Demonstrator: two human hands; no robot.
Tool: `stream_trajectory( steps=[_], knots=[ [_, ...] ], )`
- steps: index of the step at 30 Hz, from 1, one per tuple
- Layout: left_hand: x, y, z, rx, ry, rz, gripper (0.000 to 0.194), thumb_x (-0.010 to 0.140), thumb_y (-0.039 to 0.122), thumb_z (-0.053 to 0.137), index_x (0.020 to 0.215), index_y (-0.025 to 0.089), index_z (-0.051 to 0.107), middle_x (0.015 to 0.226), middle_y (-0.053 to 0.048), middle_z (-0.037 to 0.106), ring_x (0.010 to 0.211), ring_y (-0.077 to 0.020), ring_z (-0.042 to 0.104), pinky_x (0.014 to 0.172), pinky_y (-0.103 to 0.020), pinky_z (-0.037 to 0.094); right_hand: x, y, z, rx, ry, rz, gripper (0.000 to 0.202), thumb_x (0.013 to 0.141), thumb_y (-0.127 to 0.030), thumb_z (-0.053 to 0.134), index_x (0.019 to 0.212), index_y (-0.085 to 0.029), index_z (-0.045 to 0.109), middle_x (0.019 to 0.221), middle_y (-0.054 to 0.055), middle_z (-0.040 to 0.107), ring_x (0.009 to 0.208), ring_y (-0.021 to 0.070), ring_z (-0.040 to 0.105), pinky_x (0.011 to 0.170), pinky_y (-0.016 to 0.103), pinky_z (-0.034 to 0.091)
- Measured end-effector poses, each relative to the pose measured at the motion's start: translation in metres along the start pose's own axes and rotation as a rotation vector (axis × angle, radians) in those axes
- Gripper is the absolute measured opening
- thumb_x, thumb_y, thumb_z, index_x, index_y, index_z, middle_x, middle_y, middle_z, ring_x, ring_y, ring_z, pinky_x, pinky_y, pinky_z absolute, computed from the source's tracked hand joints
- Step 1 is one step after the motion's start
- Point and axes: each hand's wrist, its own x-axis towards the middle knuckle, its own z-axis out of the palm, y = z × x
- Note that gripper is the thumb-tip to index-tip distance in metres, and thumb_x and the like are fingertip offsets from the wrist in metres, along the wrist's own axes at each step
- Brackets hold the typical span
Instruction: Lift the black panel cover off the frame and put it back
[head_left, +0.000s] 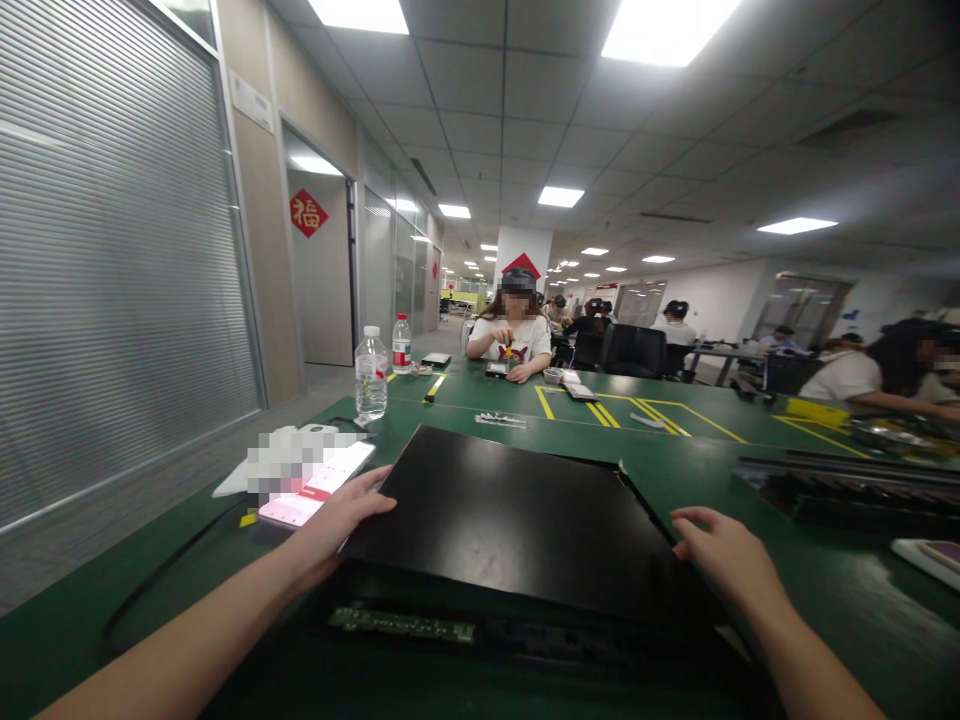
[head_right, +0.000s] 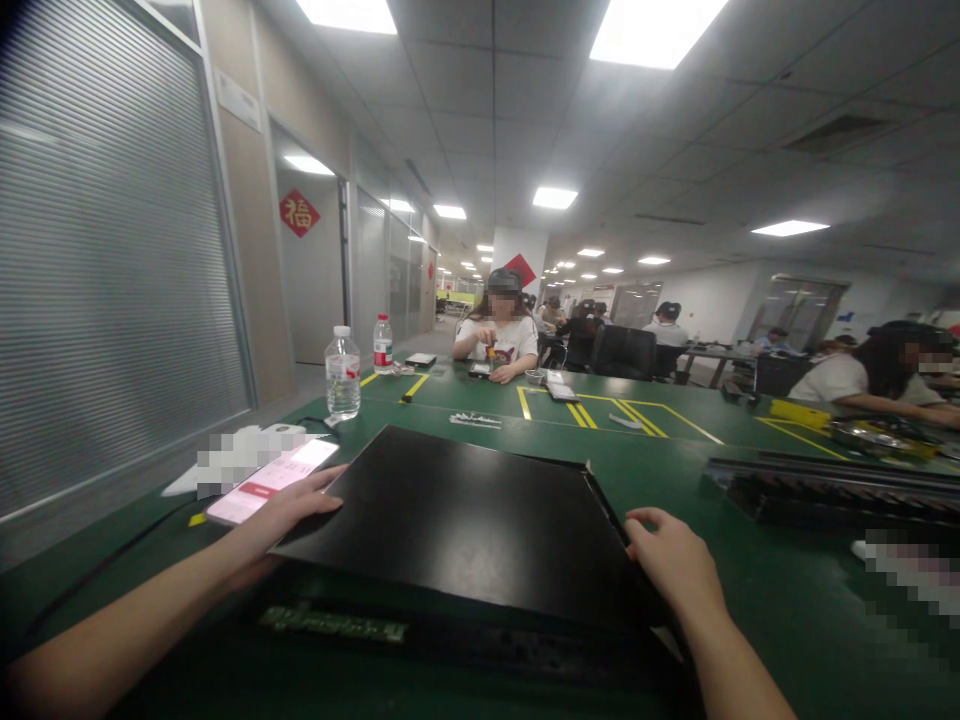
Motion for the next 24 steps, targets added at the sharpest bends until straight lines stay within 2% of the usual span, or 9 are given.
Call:
stream_trajectory(
  steps=[6,13,20,24],
  knots=[
    [0.0016,-0.0025,-0.0014,0.011,0.020,0.014,0.081,0.055,0.025,0.081,0.130,0.015,0.050,0.088,-0.010,0.077,0.077,-0.0270,0.072,0.068,-0.031,0.053,0.0010,0.0016,0.0011,0.022,0.021,0.005,0.039,0.072,-0.040,0.047,0.100,-0.021,0.066,0.067,0.004,0.071,0.073,0.0233,0.065,0.061,0.030,0.041],
    [-0.0008,-0.0004,-0.0001,0.015,0.006,0.012,0.081,0.061,0.022,0.077,0.134,0.017,0.042,0.089,-0.008,0.077,0.078,-0.0254,0.072,0.068,-0.031,0.052,0.0004,0.0014,0.0004,-0.031,-0.015,-0.005,0.039,0.073,-0.041,0.044,0.100,-0.022,0.064,0.067,0.003,0.071,0.073,0.0237,0.065,0.063,0.032,0.041],
    [-0.0009,-0.0011,-0.0018,0.021,0.015,0.011,0.074,0.062,0.023,0.075,0.130,0.018,0.046,0.095,-0.008,0.075,0.084,-0.0265,0.071,0.069,-0.031,0.052,-0.0004,0.0003,0.0000,-0.034,-0.015,-0.021,0.037,0.073,-0.039,0.044,0.097,-0.021,0.065,0.065,0.003,0.070,0.072,0.0224,0.065,0.062,0.030,0.041],
    [-0.0001,-0.0021,-0.0029,0.023,-0.006,0.005,0.077,0.063,0.023,0.075,0.133,0.019,0.043,0.095,-0.008,0.075,0.084,-0.0267,0.071,0.070,-0.032,0.052,0.0008,0.0012,0.0006,-0.031,-0.018,-0.016,0.036,0.073,-0.040,0.045,0.096,-0.021,0.066,0.064,0.003,0.070,0.069,0.0218,0.064,0.059,0.030,0.041]
  ],
)
